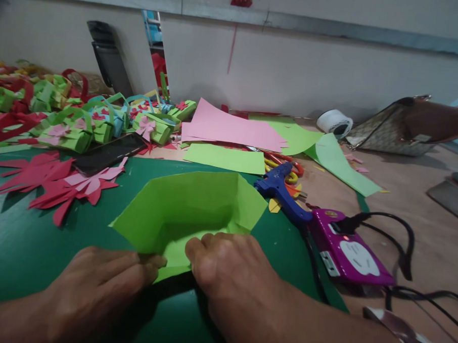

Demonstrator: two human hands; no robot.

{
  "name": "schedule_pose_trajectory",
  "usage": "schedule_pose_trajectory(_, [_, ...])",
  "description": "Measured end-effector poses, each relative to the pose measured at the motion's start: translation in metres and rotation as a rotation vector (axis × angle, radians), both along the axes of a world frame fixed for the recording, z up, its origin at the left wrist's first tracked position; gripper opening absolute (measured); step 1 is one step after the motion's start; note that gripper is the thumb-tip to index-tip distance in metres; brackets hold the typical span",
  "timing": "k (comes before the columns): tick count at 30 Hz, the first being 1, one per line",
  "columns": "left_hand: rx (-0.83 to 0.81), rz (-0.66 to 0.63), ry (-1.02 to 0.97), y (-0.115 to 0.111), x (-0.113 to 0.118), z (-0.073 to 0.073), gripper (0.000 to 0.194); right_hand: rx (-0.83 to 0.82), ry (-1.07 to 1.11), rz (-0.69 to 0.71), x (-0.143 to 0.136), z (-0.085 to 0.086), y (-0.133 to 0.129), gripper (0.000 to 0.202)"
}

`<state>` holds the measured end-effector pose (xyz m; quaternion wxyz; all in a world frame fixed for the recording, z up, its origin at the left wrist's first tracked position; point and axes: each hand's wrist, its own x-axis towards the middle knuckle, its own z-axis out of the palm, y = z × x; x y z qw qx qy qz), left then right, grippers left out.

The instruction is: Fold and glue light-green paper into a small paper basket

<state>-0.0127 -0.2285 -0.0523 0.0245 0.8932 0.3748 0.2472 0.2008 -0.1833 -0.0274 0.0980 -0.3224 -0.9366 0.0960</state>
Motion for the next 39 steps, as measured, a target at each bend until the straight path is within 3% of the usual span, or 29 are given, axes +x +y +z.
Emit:
schedule_pose_trajectory(4, [-0.083,0.049,-0.04,-0.001,-0.001,-0.012,0.023,-0.057,-0.027,-0.024,0.004,0.0,0.001,0.025])
schedule_pose_trajectory(8, [-0.058,0.127,0.007,-0.002,-0.001,-0.022,0.032,-0.088,-0.042,-0.032,0.005,0.001,0.002,0.026])
schedule_pose_trajectory(14, [-0.002,0.17,0.057,-0.004,-0.001,-0.025,0.043,-0.122,-0.077,-0.029,0.002,0.001,0.003,0.022])
schedule_pose_trajectory(17, [0.028,0.2,0.072,-0.004,0.001,-0.025,0.042,-0.044,-0.129,-0.02,0.0,0.002,0.003,0.026])
schedule_pose_trajectory(22, [0.073,0.291,0.119,-0.004,0.007,-0.024,0.044,0.089,-0.267,-0.02,-0.008,0.007,0.005,0.028])
schedule_pose_trajectory(28, [0.066,0.339,0.19,-0.003,0.009,-0.024,0.048,0.068,-0.429,-0.069,-0.025,0.02,0.006,0.023])
schedule_pose_trajectory(33, [0.162,0.244,0.218,-0.011,0.011,-0.012,0.039,0.084,-0.451,-0.078,-0.029,0.022,0.006,0.021])
schedule_pose_trajectory(37, [0.316,0.245,0.19,-0.026,0.017,-0.001,0.027,0.102,-0.44,-0.057,-0.028,0.016,0.006,0.02])
schedule_pose_trajectory(39, [0.351,0.183,0.229,-0.027,0.021,0.0,0.021,0.109,-0.403,-0.02,-0.026,0.012,0.006,0.017])
